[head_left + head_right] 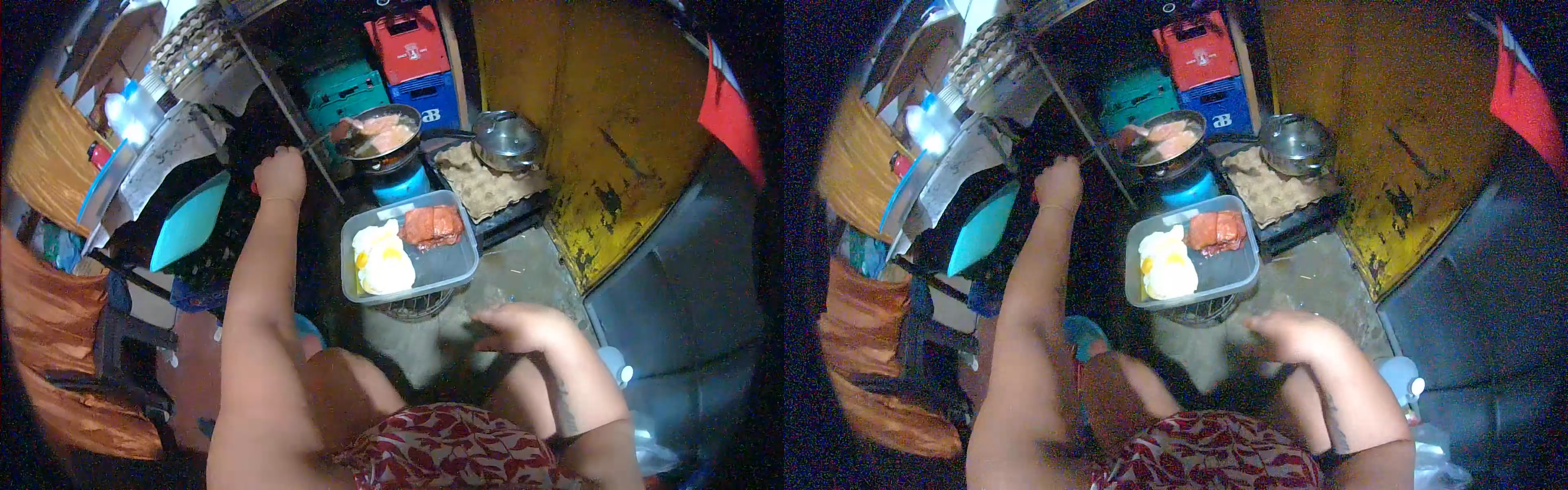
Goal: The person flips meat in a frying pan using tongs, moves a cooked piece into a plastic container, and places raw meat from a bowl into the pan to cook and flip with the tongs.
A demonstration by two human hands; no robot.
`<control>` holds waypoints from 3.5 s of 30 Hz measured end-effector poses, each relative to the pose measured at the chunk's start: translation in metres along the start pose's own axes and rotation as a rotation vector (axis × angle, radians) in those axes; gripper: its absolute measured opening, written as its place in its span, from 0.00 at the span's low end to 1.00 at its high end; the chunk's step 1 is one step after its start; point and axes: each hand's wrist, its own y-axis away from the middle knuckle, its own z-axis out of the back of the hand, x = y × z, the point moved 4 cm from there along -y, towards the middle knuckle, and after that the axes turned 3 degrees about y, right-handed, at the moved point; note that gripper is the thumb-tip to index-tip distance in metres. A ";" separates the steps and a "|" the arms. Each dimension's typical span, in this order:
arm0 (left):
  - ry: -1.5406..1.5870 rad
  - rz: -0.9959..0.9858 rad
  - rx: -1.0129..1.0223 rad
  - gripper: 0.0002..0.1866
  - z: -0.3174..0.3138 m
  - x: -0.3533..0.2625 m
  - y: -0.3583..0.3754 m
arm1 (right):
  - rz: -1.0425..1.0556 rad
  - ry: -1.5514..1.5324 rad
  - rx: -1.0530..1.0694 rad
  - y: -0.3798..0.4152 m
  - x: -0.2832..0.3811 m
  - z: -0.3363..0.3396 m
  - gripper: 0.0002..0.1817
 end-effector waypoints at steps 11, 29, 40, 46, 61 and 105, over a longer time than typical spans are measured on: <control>-0.149 -0.285 -0.019 0.08 -0.025 -0.037 -0.011 | 0.292 -0.079 -0.144 -0.013 -0.013 0.000 0.37; -0.123 -0.205 0.154 0.11 0.041 -0.048 -0.030 | 0.210 -0.070 -0.067 -0.012 -0.020 0.007 0.38; -0.141 -0.140 0.238 0.13 -0.017 -0.068 -0.041 | 0.321 -0.096 -0.144 -0.015 -0.034 -0.003 0.39; -0.131 -0.185 0.126 0.13 -0.034 -0.066 -0.046 | 0.409 -0.027 -0.292 -0.020 -0.043 -0.012 0.40; -0.026 -0.043 0.261 0.15 -0.035 -0.083 -0.040 | 0.310 -0.083 -0.155 -0.018 -0.035 -0.002 0.40; 0.034 -0.085 0.224 0.13 -0.018 -0.085 -0.018 | 0.146 -0.044 -0.041 -0.019 -0.024 0.013 0.41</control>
